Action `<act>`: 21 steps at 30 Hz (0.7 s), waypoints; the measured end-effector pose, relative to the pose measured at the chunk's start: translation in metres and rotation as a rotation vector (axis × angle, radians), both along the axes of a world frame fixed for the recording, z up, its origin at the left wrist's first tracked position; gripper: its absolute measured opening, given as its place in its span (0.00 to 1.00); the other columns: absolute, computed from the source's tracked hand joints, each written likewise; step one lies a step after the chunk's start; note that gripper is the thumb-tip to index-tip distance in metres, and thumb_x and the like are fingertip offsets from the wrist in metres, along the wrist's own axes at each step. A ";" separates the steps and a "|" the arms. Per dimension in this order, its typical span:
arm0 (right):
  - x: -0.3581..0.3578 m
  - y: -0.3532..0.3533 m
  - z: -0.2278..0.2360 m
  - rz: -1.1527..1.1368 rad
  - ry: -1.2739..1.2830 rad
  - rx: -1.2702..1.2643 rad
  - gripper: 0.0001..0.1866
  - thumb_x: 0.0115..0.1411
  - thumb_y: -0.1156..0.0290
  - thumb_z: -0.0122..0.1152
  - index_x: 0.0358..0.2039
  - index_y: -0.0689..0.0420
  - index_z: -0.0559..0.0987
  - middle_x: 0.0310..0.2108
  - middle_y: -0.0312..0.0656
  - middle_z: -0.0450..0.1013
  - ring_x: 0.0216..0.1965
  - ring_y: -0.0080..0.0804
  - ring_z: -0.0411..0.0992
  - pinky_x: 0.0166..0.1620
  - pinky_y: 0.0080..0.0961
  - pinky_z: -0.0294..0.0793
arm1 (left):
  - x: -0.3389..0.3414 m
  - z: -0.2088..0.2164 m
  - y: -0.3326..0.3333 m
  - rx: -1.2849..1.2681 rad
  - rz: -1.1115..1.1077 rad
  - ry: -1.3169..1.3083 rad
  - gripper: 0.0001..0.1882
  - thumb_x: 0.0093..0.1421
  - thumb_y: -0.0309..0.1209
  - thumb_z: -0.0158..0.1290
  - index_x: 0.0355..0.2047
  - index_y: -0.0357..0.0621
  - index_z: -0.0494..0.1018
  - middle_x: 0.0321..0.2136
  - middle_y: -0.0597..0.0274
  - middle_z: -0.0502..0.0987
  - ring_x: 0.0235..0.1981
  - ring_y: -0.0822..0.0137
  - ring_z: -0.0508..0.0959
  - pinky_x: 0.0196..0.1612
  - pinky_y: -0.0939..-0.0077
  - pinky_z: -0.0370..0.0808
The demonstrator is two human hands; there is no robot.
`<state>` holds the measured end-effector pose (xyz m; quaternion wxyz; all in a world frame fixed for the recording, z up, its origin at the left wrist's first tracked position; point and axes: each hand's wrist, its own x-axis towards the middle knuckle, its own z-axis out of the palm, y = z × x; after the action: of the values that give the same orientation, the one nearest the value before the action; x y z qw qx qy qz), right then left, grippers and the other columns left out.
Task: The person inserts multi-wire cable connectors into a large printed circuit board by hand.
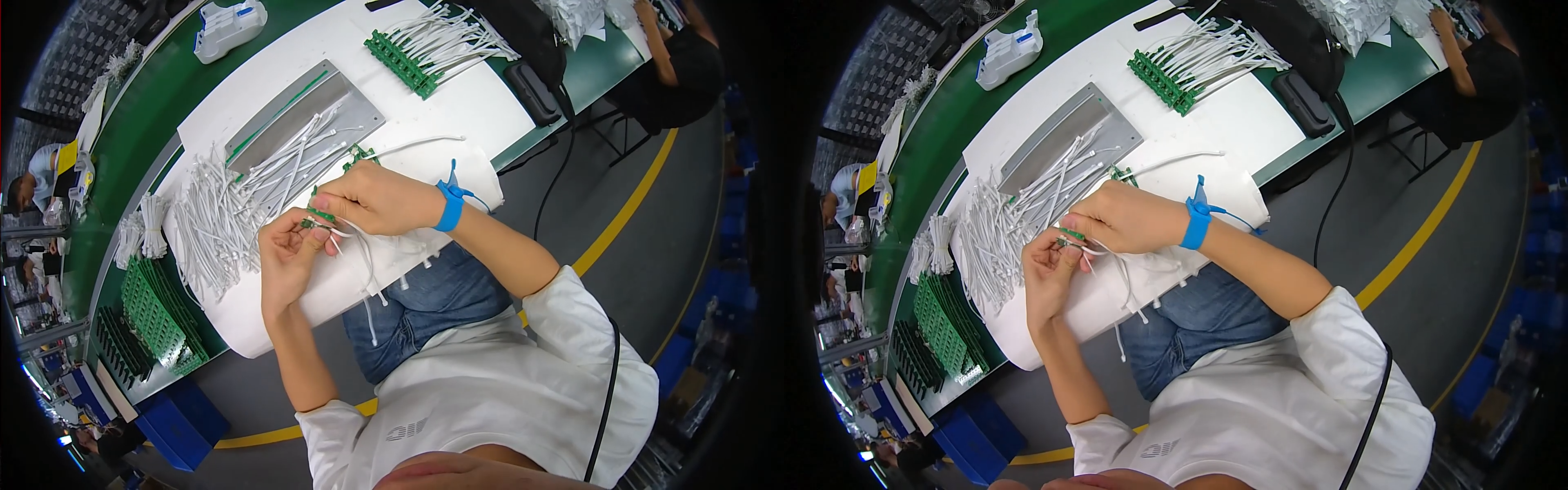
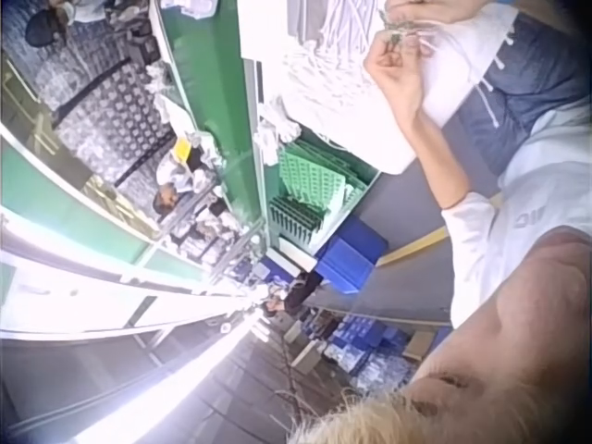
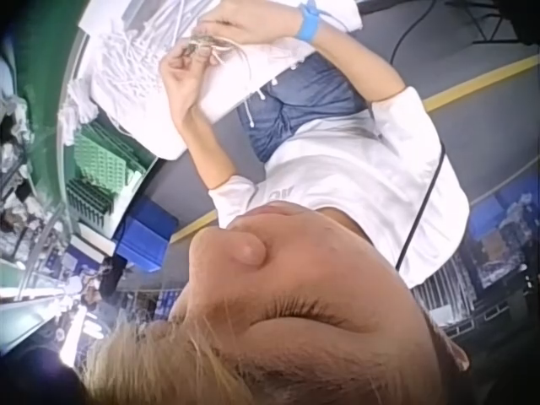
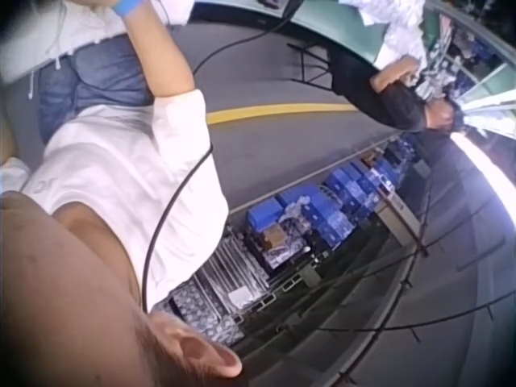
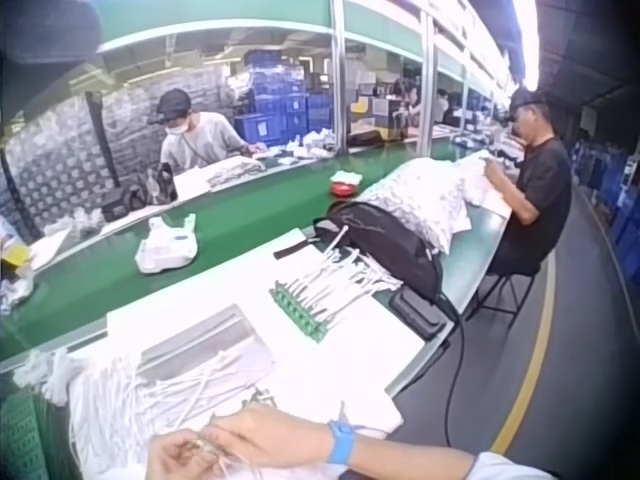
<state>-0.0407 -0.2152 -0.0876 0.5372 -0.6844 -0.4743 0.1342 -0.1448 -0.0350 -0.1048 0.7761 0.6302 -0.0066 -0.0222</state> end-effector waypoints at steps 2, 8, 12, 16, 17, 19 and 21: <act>0.000 -0.001 0.000 0.006 0.053 0.006 0.16 0.69 0.65 0.52 0.26 0.61 0.75 0.16 0.49 0.69 0.17 0.42 0.67 0.24 0.33 0.64 | 0.000 0.003 -0.001 -0.013 -0.001 -0.006 0.08 0.64 0.23 0.57 0.40 0.30 0.75 0.29 0.56 0.80 0.26 0.74 0.76 0.33 0.80 0.75; 0.008 -0.007 0.003 -0.258 -0.263 -0.112 0.15 0.62 0.62 0.63 0.23 0.59 0.76 0.16 0.43 0.70 0.18 0.40 0.70 0.24 0.34 0.66 | 0.001 0.009 -0.009 0.001 0.002 0.080 0.10 0.63 0.17 0.54 0.45 0.28 0.74 0.32 0.52 0.81 0.28 0.72 0.79 0.35 0.79 0.77; 0.007 -0.011 0.009 -0.440 -0.547 -0.250 0.16 0.60 0.61 0.64 0.21 0.57 0.75 0.18 0.42 0.71 0.22 0.42 0.72 0.26 0.36 0.69 | -0.007 0.026 -0.016 0.077 0.102 0.109 0.15 0.65 0.17 0.52 0.52 0.28 0.69 0.33 0.52 0.81 0.31 0.70 0.80 0.38 0.78 0.78; -0.011 -0.014 0.012 -0.211 -0.320 -0.112 0.16 0.60 0.60 0.64 0.23 0.56 0.72 0.19 0.41 0.70 0.25 0.42 0.72 0.29 0.38 0.70 | -0.009 0.034 -0.024 0.096 0.131 0.077 0.14 0.67 0.17 0.50 0.52 0.29 0.66 0.33 0.53 0.81 0.33 0.70 0.81 0.41 0.78 0.78; -0.014 -0.012 0.011 -0.150 -0.352 -0.121 0.15 0.61 0.62 0.63 0.24 0.57 0.72 0.20 0.42 0.69 0.25 0.43 0.72 0.29 0.38 0.70 | -0.010 0.032 -0.024 0.097 0.133 0.078 0.14 0.67 0.17 0.50 0.52 0.29 0.66 0.33 0.53 0.81 0.33 0.70 0.81 0.41 0.78 0.78; -0.013 -0.008 0.003 -0.134 -0.310 -0.069 0.14 0.62 0.64 0.62 0.23 0.57 0.71 0.19 0.43 0.68 0.24 0.44 0.71 0.28 0.37 0.70 | -0.013 0.027 -0.022 0.123 0.108 0.076 0.08 0.68 0.18 0.48 0.47 0.30 0.69 0.33 0.53 0.81 0.32 0.71 0.80 0.40 0.78 0.78; -0.012 -0.009 0.001 -0.122 -0.268 -0.018 0.14 0.62 0.66 0.60 0.23 0.58 0.71 0.18 0.43 0.67 0.24 0.45 0.70 0.28 0.37 0.69 | -0.012 0.029 -0.020 0.150 0.047 0.081 0.06 0.68 0.19 0.48 0.45 0.30 0.70 0.32 0.54 0.80 0.31 0.72 0.79 0.39 0.79 0.77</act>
<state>-0.0526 -0.2239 -0.0868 0.4700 -0.7285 -0.4982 0.0129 -0.1571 -0.0549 -0.0763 0.7267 0.6850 0.0413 -0.0301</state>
